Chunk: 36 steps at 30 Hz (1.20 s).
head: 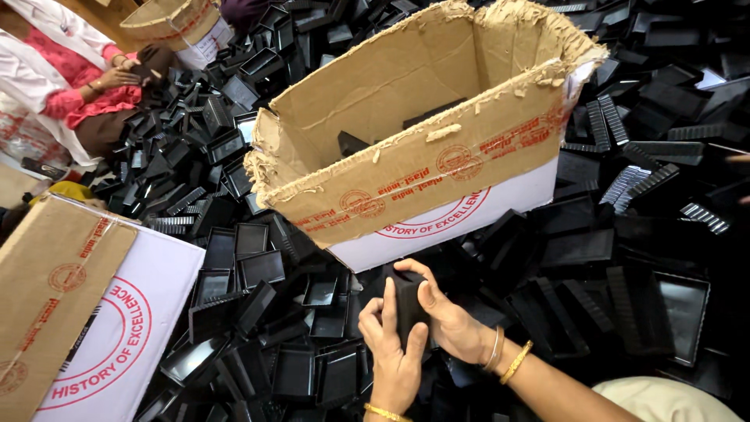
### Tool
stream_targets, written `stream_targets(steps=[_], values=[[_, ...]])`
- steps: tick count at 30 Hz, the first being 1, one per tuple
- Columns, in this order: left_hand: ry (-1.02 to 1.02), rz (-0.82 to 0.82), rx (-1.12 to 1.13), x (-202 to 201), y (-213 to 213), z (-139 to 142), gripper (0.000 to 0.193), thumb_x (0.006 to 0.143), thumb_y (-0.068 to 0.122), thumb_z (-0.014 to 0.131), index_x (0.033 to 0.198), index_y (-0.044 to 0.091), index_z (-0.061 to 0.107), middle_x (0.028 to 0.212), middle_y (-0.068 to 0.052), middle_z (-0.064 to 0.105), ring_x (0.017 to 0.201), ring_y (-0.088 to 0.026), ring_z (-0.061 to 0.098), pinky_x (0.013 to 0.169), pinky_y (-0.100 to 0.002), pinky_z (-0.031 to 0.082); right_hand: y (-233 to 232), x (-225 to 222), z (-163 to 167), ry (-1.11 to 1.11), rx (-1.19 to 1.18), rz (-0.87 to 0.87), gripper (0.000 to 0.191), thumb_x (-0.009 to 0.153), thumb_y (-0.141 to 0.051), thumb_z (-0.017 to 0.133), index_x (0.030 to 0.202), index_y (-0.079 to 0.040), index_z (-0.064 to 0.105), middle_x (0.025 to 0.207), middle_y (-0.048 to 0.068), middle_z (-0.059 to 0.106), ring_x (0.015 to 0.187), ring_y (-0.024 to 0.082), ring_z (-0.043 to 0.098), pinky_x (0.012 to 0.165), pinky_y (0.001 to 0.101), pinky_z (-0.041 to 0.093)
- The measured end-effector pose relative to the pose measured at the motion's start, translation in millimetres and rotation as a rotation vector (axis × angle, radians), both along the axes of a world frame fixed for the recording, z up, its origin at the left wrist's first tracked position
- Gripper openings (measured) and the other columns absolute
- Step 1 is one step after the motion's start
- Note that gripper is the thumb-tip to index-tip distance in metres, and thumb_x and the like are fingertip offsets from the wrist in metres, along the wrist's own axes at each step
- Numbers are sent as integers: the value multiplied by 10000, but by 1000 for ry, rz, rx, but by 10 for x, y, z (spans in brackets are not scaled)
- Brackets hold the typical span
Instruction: The person sits on the floor among a large spread of black plastic boxes and lids, picks up pieces one at a time, fits a lid onto a base, and places the assembled boxes into a cardboard box in front of them. They continue picking, matching, and boxing pieces across the episode.
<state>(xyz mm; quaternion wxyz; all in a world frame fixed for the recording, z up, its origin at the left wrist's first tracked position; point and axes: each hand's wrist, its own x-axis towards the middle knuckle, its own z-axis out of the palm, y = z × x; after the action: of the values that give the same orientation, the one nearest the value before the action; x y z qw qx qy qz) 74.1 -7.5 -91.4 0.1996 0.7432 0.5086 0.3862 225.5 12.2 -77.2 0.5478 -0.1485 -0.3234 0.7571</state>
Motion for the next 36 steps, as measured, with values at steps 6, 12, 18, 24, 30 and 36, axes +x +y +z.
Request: stream_targets(steps=[6,12,18,24,30,36], values=[[-111,-138,-33,-118,95,139,796,926,503,660,1582,138,398,1312,-176,409,1239,-352,425,1120,-482,321,12,52,-1,-24,44,-6,642,983,-537,510,1505,-201,346,1327,71,517,1259,198,506,1096,383,412],[76,-101,63,-152,45,255,811,883,480,719,1555,131,429,1321,-174,394,1236,-352,406,1102,-473,325,4,40,14,-139,168,27,674,993,-537,509,1543,-200,314,1375,54,497,1303,184,482,1127,374,396],[-39,-78,232,95,-24,359,801,777,386,797,1455,75,506,1414,-234,377,1249,-383,390,1078,-495,321,-30,55,100,124,-42,12,623,984,-522,490,1514,-240,324,1337,78,522,1255,222,526,1086,414,428],[16,-46,492,33,65,552,509,844,37,722,1336,32,592,1241,-181,702,1124,-342,706,966,-396,549,103,275,151,248,-189,58,513,935,-443,502,1413,-281,409,1236,-1,581,1141,150,592,988,421,499],[22,135,-77,-125,52,667,323,856,123,777,1158,22,720,843,-153,731,701,-293,733,665,-357,573,242,323,-43,-452,183,-339,399,1051,-310,634,1306,-2,622,1129,86,656,1032,114,604,941,317,517],[-68,-32,517,66,424,1608,362,876,1,678,1237,-9,649,1106,-172,734,990,-271,756,890,-354,582,236,470,65,-1001,228,-442,606,866,-355,718,1366,-81,510,1185,107,657,1067,208,652,932,338,539]])
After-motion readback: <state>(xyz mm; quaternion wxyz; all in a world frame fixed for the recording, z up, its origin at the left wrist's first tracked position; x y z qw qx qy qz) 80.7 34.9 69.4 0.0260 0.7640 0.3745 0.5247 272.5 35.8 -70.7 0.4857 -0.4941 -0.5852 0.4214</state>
